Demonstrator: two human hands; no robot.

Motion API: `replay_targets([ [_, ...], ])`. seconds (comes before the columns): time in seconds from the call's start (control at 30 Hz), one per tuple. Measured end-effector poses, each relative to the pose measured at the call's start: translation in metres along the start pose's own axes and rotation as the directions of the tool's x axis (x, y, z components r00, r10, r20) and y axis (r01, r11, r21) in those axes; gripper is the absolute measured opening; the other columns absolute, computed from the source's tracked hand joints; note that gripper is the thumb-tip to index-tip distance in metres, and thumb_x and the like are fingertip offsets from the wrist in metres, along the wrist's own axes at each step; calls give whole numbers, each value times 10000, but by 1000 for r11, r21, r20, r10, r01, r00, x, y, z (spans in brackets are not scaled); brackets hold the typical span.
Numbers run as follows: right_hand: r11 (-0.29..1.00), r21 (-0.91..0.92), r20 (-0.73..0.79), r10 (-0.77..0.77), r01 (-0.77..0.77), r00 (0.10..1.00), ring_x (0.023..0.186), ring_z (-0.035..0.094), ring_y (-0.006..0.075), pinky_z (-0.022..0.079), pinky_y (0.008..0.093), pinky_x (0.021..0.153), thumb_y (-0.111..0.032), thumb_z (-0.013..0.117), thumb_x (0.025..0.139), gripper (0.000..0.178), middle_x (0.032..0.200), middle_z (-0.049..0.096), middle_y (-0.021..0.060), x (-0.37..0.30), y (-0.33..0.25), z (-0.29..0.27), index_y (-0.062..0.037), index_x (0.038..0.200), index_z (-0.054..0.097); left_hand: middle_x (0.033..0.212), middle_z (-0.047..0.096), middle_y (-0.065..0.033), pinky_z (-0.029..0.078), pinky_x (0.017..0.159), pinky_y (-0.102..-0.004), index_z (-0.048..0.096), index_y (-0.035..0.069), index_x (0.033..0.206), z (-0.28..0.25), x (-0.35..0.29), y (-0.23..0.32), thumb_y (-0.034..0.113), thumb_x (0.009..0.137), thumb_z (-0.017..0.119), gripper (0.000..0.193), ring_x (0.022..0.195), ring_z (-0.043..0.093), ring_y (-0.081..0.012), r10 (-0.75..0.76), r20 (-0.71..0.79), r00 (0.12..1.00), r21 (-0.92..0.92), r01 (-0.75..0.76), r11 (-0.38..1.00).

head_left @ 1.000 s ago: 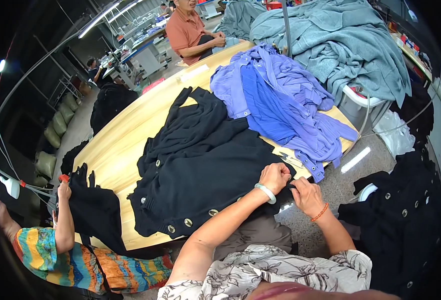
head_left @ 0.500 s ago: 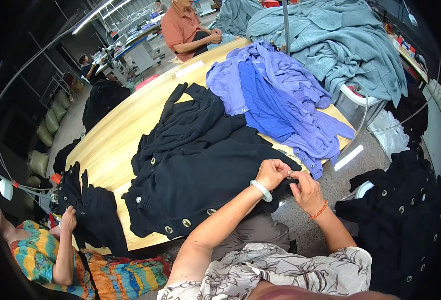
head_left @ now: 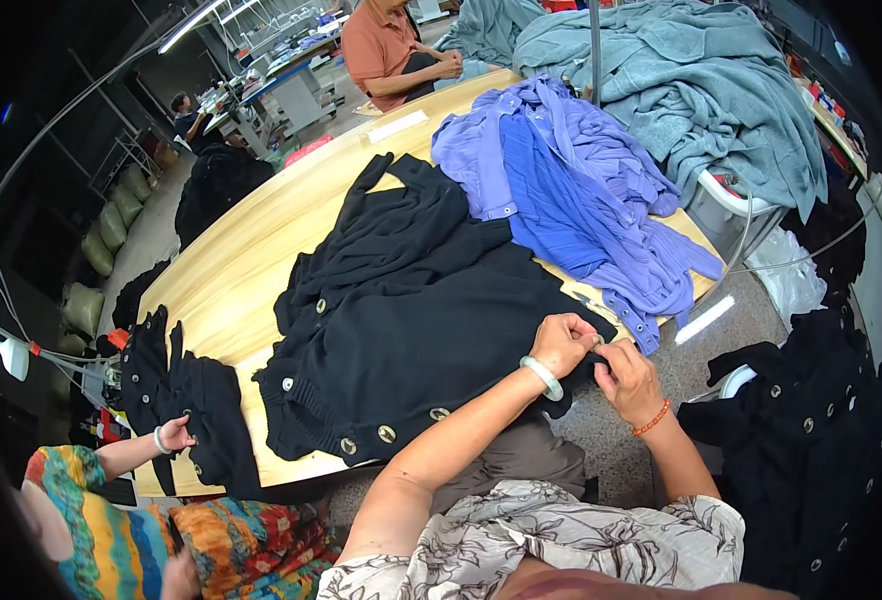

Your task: Inspecting black garments with gold buttons for quality and trimming loose threads with scissors.

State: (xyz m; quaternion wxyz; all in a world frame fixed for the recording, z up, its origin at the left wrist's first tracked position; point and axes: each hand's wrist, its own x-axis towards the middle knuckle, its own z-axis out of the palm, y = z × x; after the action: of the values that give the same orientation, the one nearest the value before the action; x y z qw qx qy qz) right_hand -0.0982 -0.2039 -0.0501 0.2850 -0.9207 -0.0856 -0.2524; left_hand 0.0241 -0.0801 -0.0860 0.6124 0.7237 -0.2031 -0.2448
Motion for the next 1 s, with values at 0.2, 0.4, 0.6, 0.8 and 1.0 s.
replay_targets([
  [0.2,984,108,127,124,-138,984,817,584,376,497,431,706,24,643,768,233,912,534,160,1,4,-2,-11,981,555,771,693,-65,494,604,-215,685,-45,841,1,-2,0,34,810,727,94,662,611,-71,14,-7,1000,21,-14,1000],
  [0.4,991,91,18,97,-98,995,822,601,357,501,413,705,33,649,770,273,937,557,155,3,4,-3,-4,1024,557,837,698,-72,495,650,-199,677,-42,911,-4,-1,5,31,854,702,96,709,621,-77,-47,49,998,-173,55,983],
  [0.6,1000,-6,-71,29,-29,997,915,601,343,503,400,801,-60,698,783,416,1022,553,168,-4,4,-9,21,1160,541,870,703,-88,521,697,-217,674,-49,923,-9,-1,10,-16,856,678,75,742,642,-99,-128,171,977,-139,153,978],
  [0.8,998,-63,-60,-13,9,998,851,615,328,521,396,766,-149,670,800,454,987,564,160,-10,10,7,58,1184,545,891,706,-90,526,723,-217,677,-48,934,-15,-9,20,5,870,673,83,777,658,-109,-203,229,952,-206,252,946],
  [1.0,1000,11,-93,21,-20,995,839,619,342,521,407,737,-105,672,768,441,971,569,173,-7,16,9,46,1164,551,958,697,-57,516,720,-213,655,-43,1054,-22,-13,34,53,878,685,202,830,641,-86,-180,329,927,-205,256,945],
])
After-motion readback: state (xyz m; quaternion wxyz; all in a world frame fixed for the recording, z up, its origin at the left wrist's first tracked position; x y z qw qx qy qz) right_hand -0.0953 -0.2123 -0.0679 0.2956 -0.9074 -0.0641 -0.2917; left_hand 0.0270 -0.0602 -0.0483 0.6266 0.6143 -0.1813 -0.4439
